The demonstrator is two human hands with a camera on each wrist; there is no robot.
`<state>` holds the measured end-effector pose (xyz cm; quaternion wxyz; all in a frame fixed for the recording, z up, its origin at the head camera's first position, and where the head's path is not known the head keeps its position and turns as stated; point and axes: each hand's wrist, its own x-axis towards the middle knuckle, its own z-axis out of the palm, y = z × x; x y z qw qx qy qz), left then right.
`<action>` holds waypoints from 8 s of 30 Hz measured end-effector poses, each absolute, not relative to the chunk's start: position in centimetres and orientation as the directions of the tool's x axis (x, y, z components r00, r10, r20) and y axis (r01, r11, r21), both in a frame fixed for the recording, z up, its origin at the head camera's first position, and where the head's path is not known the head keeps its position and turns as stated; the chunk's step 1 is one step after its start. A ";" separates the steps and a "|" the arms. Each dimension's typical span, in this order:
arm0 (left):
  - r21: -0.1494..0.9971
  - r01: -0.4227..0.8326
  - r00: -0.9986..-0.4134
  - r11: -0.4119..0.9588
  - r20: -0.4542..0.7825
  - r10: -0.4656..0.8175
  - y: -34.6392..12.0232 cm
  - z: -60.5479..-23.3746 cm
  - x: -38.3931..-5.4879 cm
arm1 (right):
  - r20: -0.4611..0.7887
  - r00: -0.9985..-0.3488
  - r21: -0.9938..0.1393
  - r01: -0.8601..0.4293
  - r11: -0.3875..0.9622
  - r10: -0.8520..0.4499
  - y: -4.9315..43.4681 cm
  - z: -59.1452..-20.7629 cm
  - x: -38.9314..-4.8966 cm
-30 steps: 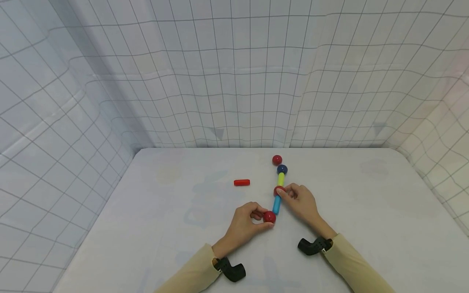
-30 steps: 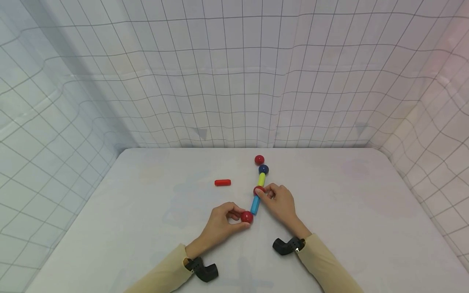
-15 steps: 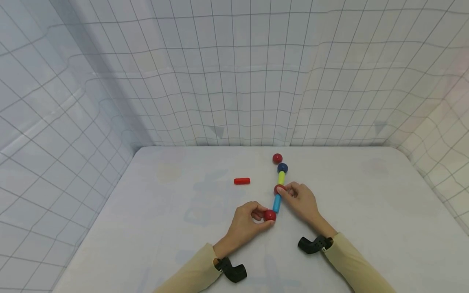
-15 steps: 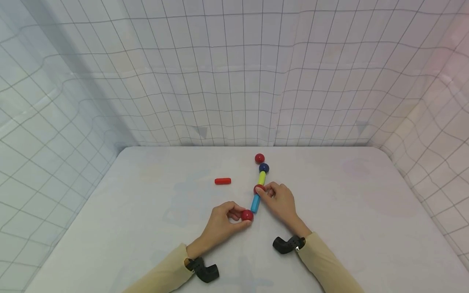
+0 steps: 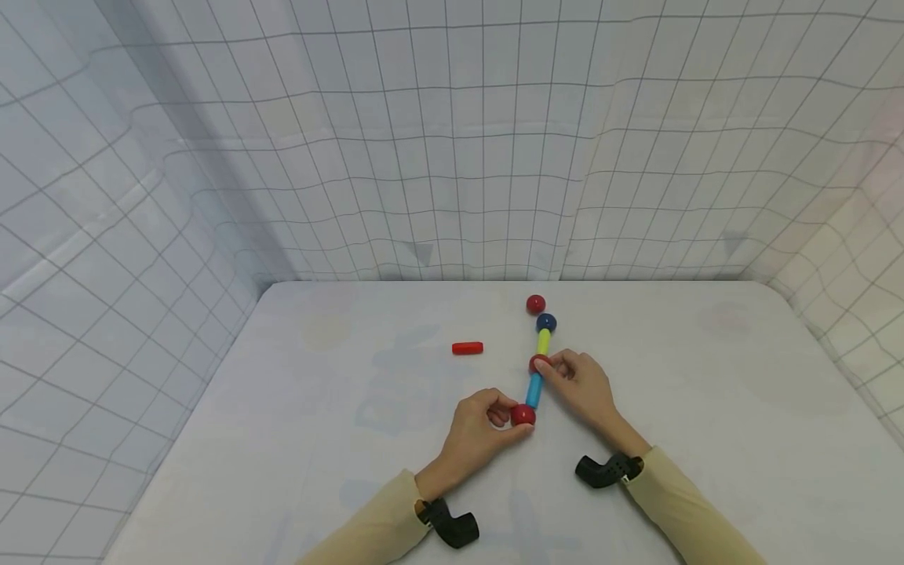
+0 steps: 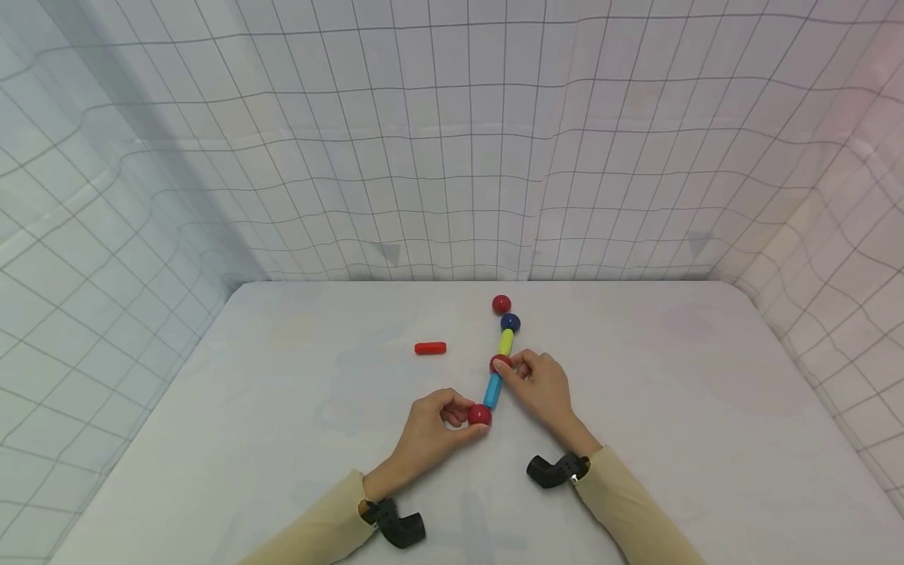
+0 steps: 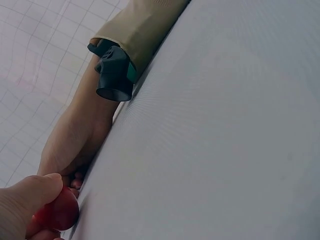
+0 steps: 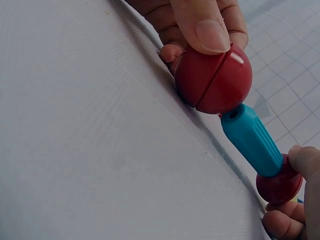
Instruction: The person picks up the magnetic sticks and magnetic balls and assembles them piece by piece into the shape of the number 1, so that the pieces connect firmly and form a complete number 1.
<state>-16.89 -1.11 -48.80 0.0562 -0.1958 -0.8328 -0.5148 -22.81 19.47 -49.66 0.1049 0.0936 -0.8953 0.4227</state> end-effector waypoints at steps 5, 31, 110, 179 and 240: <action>0.834 0.381 -0.919 0.400 0.294 0.263 -1.0 -48.8 -16.8 | 0.256 -0.964 -0.739 -0.245 0.628 -0.075 19.5 -49.7 -22.8; 0.813 0.402 -0.913 0.422 0.320 0.254 -0.5 -49.1 -16.6 | 0.277 -0.957 -0.737 -0.271 0.619 -0.088 19.5 -49.6 -22.8; 0.804 0.402 -0.914 0.438 0.321 0.249 0.3 -49.1 -16.4 | 0.204 -0.979 -0.767 -0.175 0.617 -0.024 19.4 -49.7 -22.8; 0.551 0.310 -0.932 0.775 0.338 0.132 -5.5 -47.7 -25.1 | 0.227 -0.973 -0.747 -0.197 0.634 -0.035 19.3 -50.0 -22.9; 0.617 0.359 -0.930 0.700 0.303 0.210 -5.6 -48.2 -21.0 | 0.237 -0.971 -0.751 -0.207 0.627 -0.036 19.2 -49.8 -22.8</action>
